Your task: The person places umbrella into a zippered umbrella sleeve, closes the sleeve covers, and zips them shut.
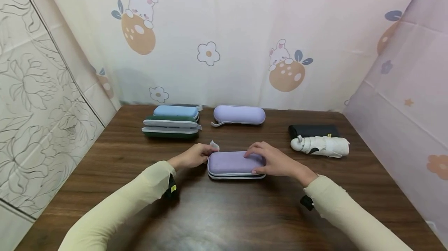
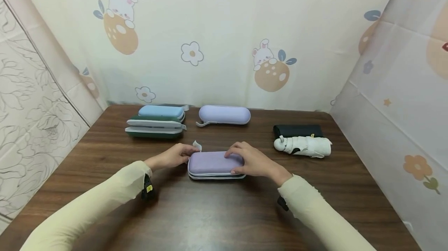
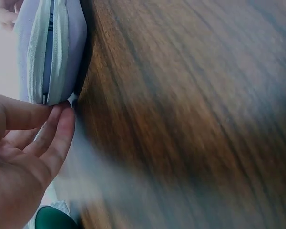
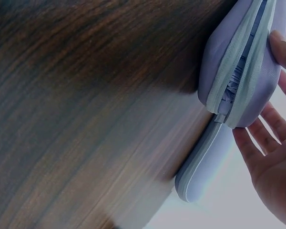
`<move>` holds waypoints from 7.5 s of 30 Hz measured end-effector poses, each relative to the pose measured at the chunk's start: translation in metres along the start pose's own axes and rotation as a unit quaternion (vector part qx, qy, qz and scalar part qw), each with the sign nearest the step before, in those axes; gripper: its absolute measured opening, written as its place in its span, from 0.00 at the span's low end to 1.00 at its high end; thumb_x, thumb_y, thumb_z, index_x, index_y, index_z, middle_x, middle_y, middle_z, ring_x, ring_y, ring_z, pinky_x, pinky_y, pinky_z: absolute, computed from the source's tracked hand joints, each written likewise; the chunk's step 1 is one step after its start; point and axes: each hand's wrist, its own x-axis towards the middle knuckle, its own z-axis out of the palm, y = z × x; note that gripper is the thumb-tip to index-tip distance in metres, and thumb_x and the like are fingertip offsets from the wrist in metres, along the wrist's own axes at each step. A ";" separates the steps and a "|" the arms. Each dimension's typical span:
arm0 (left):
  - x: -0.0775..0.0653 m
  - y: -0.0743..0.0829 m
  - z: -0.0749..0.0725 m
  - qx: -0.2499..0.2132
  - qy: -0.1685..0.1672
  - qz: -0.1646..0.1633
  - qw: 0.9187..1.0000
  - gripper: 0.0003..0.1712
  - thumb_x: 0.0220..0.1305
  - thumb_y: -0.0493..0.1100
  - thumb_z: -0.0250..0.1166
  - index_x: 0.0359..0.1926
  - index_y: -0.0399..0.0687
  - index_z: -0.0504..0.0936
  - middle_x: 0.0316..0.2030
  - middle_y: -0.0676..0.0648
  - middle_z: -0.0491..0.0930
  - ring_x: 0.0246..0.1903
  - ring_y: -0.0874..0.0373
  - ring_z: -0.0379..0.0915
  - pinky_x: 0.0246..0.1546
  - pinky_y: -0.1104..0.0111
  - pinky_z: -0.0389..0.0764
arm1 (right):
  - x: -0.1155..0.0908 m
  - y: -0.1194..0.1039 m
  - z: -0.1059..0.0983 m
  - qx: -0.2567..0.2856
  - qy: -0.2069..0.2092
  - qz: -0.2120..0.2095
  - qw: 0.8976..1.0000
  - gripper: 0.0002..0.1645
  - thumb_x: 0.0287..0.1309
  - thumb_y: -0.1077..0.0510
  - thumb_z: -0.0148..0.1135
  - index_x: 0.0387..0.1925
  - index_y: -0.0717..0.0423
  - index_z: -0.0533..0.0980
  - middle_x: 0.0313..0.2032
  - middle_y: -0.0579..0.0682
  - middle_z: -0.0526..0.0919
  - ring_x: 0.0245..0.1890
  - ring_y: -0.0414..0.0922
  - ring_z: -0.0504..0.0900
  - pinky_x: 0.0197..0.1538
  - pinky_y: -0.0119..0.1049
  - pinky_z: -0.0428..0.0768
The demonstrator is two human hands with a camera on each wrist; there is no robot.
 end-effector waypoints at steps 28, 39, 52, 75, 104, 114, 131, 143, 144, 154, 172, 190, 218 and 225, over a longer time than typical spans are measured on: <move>0.016 0.049 0.023 0.248 -0.029 0.013 0.968 0.45 0.48 0.60 0.73 0.63 0.43 0.71 0.58 0.47 0.74 0.56 0.53 0.70 0.57 0.59 0.69 | 0.025 0.020 -0.009 0.153 -0.086 0.039 0.984 0.18 0.66 0.55 0.57 0.54 0.57 0.76 0.52 0.51 0.77 0.53 0.49 0.73 0.55 0.47 0.71; 0.006 0.045 0.034 0.220 -0.022 0.028 0.975 0.45 0.47 0.57 0.75 0.62 0.41 0.71 0.57 0.47 0.74 0.53 0.55 0.70 0.54 0.64 0.71 | 0.065 0.038 0.009 0.316 -0.232 0.112 0.913 0.33 0.53 0.77 0.38 0.58 0.61 0.75 0.56 0.52 0.77 0.53 0.44 0.72 0.53 0.38 0.69; 0.013 0.051 0.027 0.232 -0.041 0.053 0.970 0.44 0.48 0.56 0.75 0.63 0.40 0.71 0.57 0.46 0.74 0.54 0.55 0.69 0.55 0.64 0.70 | 0.076 0.049 -0.003 0.238 -0.307 0.116 0.914 0.18 0.62 0.74 0.50 0.47 0.63 0.81 0.43 0.49 0.83 0.39 0.38 0.76 0.44 0.33 0.75; 0.014 0.055 0.022 0.255 -0.026 0.012 0.966 0.45 0.45 0.55 0.77 0.62 0.42 0.71 0.56 0.46 0.76 0.50 0.55 0.73 0.50 0.62 0.73 | -0.007 0.063 -0.005 0.014 -0.029 -0.061 0.998 0.10 0.61 0.69 0.59 0.29 0.51 0.76 0.29 0.42 0.76 0.29 0.34 0.72 0.33 0.33 0.74; 0.012 0.058 0.023 0.324 -0.035 0.011 0.945 0.43 0.48 0.57 0.74 0.63 0.42 0.72 0.54 0.47 0.78 0.50 0.54 0.75 0.49 0.59 0.74 | -0.059 -0.016 0.026 0.076 0.058 0.098 0.991 0.08 0.62 0.66 0.58 0.28 0.56 0.77 0.21 0.37 0.70 0.21 0.32 0.65 0.26 0.29 0.69; 0.004 0.076 0.025 0.330 -0.059 -0.007 0.942 0.41 0.60 0.68 0.58 0.67 0.51 0.68 0.56 0.47 0.77 0.51 0.56 0.75 0.49 0.60 0.75 | -0.029 0.013 0.015 0.018 0.082 0.119 0.989 0.07 0.61 0.69 0.56 0.30 0.59 0.77 0.20 0.41 0.71 0.20 0.34 0.66 0.25 0.31 0.69; 0.028 0.075 0.017 0.320 -0.124 0.105 0.933 0.37 0.61 0.58 0.63 0.68 0.51 0.67 0.68 0.52 0.61 0.68 0.57 0.53 0.65 0.58 0.57 | 0.010 0.035 0.010 -0.014 0.060 0.094 0.994 0.07 0.61 0.68 0.56 0.31 0.59 0.79 0.29 0.48 0.81 0.31 0.41 0.76 0.38 0.42 0.77; 0.025 0.075 0.022 0.313 -0.102 0.114 0.937 0.37 0.60 0.56 0.64 0.67 0.46 0.69 0.67 0.48 0.63 0.68 0.57 0.54 0.66 0.57 0.54 | -0.017 0.010 0.019 -0.027 0.055 0.091 0.994 0.08 0.62 0.66 0.58 0.27 0.55 0.76 0.22 0.40 0.71 0.22 0.34 0.68 0.28 0.32 0.71; 0.025 0.075 0.023 0.312 -0.100 0.113 0.938 0.37 0.60 0.56 0.64 0.67 0.45 0.69 0.67 0.47 0.63 0.67 0.57 0.55 0.66 0.57 0.55 | -0.019 0.005 0.022 -0.026 0.057 0.091 0.994 0.08 0.62 0.66 0.58 0.27 0.55 0.76 0.22 0.40 0.71 0.22 0.34 0.68 0.27 0.32 0.71; 0.022 0.083 0.030 0.324 -0.045 0.090 0.941 0.37 0.59 0.56 0.66 0.65 0.44 0.71 0.65 0.45 0.66 0.65 0.55 0.60 0.64 0.57 0.60 | -0.030 -0.059 0.051 0.006 0.029 0.040 0.999 0.09 0.60 0.66 0.58 0.26 0.53 0.75 0.23 0.37 0.72 0.24 0.31 0.70 0.28 0.30 0.73; -0.006 0.077 0.019 0.400 0.025 0.112 0.909 0.23 0.53 0.56 0.72 0.44 0.47 0.80 0.44 0.48 0.78 0.46 0.54 0.73 0.52 0.63 0.72 | -0.018 -0.013 0.022 -0.104 0.043 -0.010 0.994 0.10 0.58 0.66 0.63 0.26 0.50 0.73 0.25 0.39 0.72 0.25 0.35 0.73 0.29 0.34 0.75; 0.004 0.067 0.012 0.388 -0.019 0.124 0.913 0.27 0.55 0.56 0.70 0.56 0.55 0.81 0.44 0.49 0.76 0.38 0.53 0.70 0.36 0.65 0.74 | -0.027 0.024 0.020 -0.066 0.047 -0.027 0.996 0.08 0.58 0.68 0.61 0.28 0.53 0.75 0.25 0.39 0.73 0.26 0.33 0.71 0.31 0.32 0.74; -0.023 0.049 0.004 0.267 0.025 0.033 0.963 0.27 0.58 0.54 0.68 0.57 0.48 0.80 0.47 0.49 0.76 0.44 0.57 0.70 0.43 0.64 0.75 | -0.029 -0.016 0.020 0.172 0.070 0.241 0.953 0.17 0.66 0.54 0.57 0.44 0.67 0.76 0.26 0.49 0.79 0.22 0.41 0.77 0.26 0.34 0.77; -0.049 0.038 0.004 -0.041 0.054 -0.141 0.988 0.30 0.62 0.42 0.66 0.65 0.43 0.70 0.42 0.40 0.79 0.32 0.52 0.79 0.30 0.63 0.81 | -0.014 -0.006 0.019 0.371 0.030 0.274 0.887 0.29 0.69 0.57 0.52 0.62 0.75 0.60 0.42 0.62 0.77 0.35 0.49 0.81 0.40 0.44 0.81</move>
